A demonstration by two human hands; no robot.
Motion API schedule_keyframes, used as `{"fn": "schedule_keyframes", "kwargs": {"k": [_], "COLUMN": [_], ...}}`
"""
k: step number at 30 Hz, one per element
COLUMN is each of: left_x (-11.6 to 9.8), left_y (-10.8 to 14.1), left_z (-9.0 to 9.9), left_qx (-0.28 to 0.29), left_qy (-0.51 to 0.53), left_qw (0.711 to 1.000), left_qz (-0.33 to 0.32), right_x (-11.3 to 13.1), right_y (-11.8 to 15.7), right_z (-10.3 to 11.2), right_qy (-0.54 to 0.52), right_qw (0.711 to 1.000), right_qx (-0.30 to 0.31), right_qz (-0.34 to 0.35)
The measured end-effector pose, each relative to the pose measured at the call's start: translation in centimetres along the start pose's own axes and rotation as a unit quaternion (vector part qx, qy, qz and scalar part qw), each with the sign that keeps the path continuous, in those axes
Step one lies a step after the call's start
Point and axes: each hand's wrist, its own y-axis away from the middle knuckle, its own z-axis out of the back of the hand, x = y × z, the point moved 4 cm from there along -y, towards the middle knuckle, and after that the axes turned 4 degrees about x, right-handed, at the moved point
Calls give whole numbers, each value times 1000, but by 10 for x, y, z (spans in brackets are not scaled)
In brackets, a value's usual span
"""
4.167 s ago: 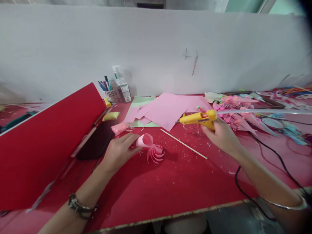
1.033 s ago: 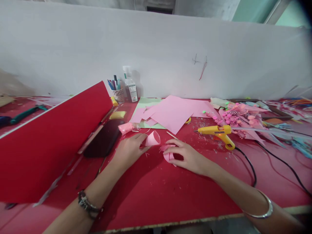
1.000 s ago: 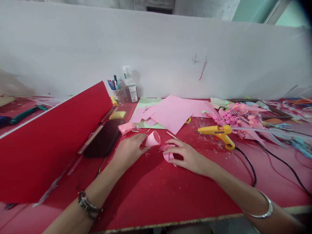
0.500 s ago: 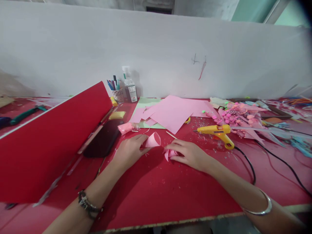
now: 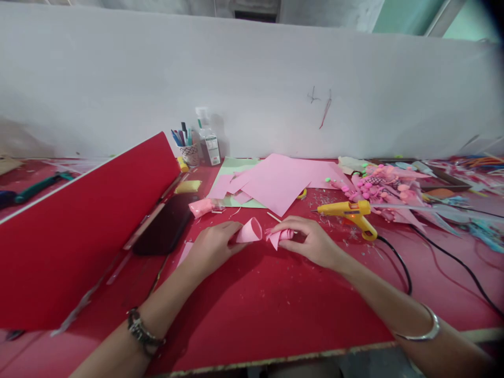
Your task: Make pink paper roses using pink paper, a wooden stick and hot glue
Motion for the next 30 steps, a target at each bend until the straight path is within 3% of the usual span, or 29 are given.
{"fn": "schedule_keyframes", "kwargs": {"k": [5,10,22,30], "left_x": [-5,-6,-14,-16], "left_y": [0,0,1,1], "left_z": [0,-2,-9,-10], "left_qx": [8,6,21,30], "left_qy": [14,32,68,74], "left_qw": [1000,999,996,995], "left_qz": [-10,-23,-55,-55], "right_x": [-8,-8,-9,-5], "right_y": [-1,1,-1,-1], "right_z": [2,5,-10,-14], "right_qy": [-135,-171,-301,-288], "right_qw": [990,980,950,952], "right_qx": [-31,-52,-59,-75], "right_qz": [-36,-83,-61,-64]}}
